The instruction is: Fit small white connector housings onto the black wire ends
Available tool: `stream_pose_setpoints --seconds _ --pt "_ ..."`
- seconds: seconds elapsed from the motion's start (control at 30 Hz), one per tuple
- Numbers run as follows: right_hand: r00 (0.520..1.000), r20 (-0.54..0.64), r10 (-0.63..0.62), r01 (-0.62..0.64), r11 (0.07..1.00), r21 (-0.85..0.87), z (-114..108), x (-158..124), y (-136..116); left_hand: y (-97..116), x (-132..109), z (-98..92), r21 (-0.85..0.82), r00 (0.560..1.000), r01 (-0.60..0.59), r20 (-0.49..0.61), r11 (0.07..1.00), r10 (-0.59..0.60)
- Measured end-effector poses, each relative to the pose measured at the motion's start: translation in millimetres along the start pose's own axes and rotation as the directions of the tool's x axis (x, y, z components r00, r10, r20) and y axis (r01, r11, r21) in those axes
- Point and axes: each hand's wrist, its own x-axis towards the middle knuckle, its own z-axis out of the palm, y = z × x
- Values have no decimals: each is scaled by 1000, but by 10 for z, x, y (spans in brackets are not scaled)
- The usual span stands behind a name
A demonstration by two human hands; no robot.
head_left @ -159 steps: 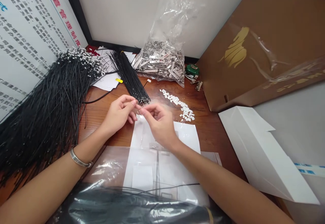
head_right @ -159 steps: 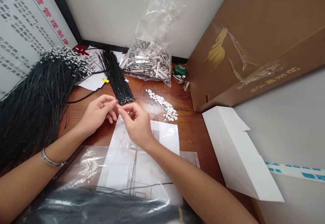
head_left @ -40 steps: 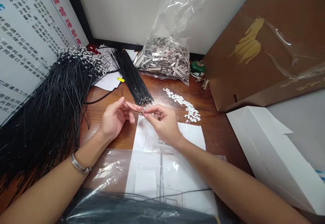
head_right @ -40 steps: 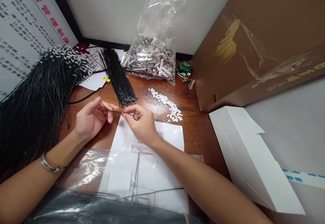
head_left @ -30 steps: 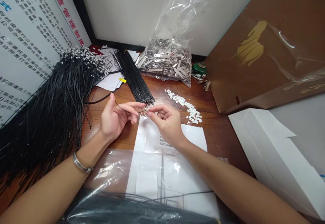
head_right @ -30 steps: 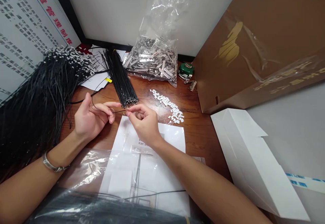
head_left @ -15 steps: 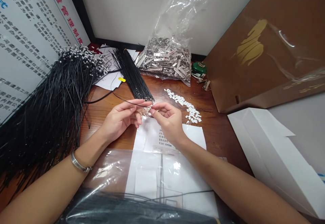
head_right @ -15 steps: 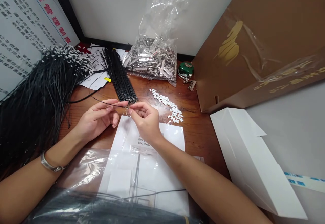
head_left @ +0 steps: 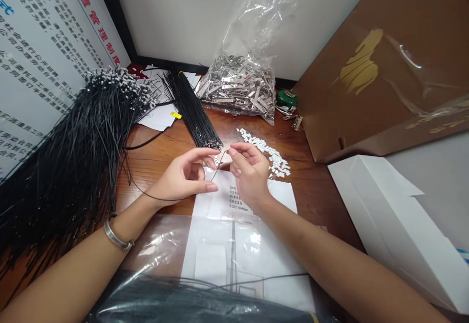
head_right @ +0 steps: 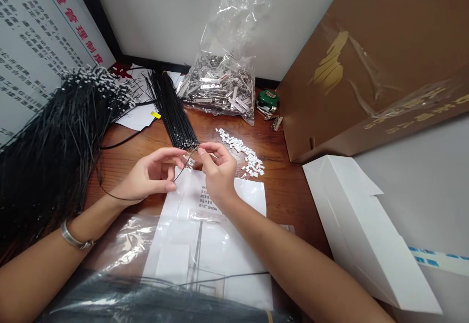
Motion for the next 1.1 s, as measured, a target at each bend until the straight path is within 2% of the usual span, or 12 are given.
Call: stream_pose_setpoints --seconds 0.13,0.23,0.33,0.43,0.53,0.67,0.73,0.8,0.97,1.1 --pt "999 -46 17 -15 999 39 2 19 7 35 -50 69 184 998 28 42 983 -37" --pt "994 -105 41 -36 998 54 20 32 -1 51 -89 89 231 997 28 69 973 -45" --pt "986 -157 58 -49 997 66 30 51 4 54 -105 91 248 998 18 48 969 -30" --pt "984 -171 58 -48 997 61 28 63 22 50 -96 90 365 998 -10 67 931 -16" --pt "994 -104 37 -35 999 21 24 49 30 40 -77 92 395 1000 10 22 919 -21" --pt "995 98 21 -18 999 -30 21 -4 -8 24 -41 94 222 992 83 -110 972 -59" --pt "985 173 14 -5 998 -56 20 -27 -30 21 -24 93 177 989 84 -138 981 -60" --pt "979 203 7 8 997 -75 19 -39 -43 26 -17 93 190 991 84 -120 978 -62" --pt "983 184 10 6 996 -85 32 -42 -45 62 -36 99 299 996 89 -41 950 -81" --pt "970 245 7 24 993 -120 46 -50 -53 66 -44 100 314 995 86 -72 945 -67"
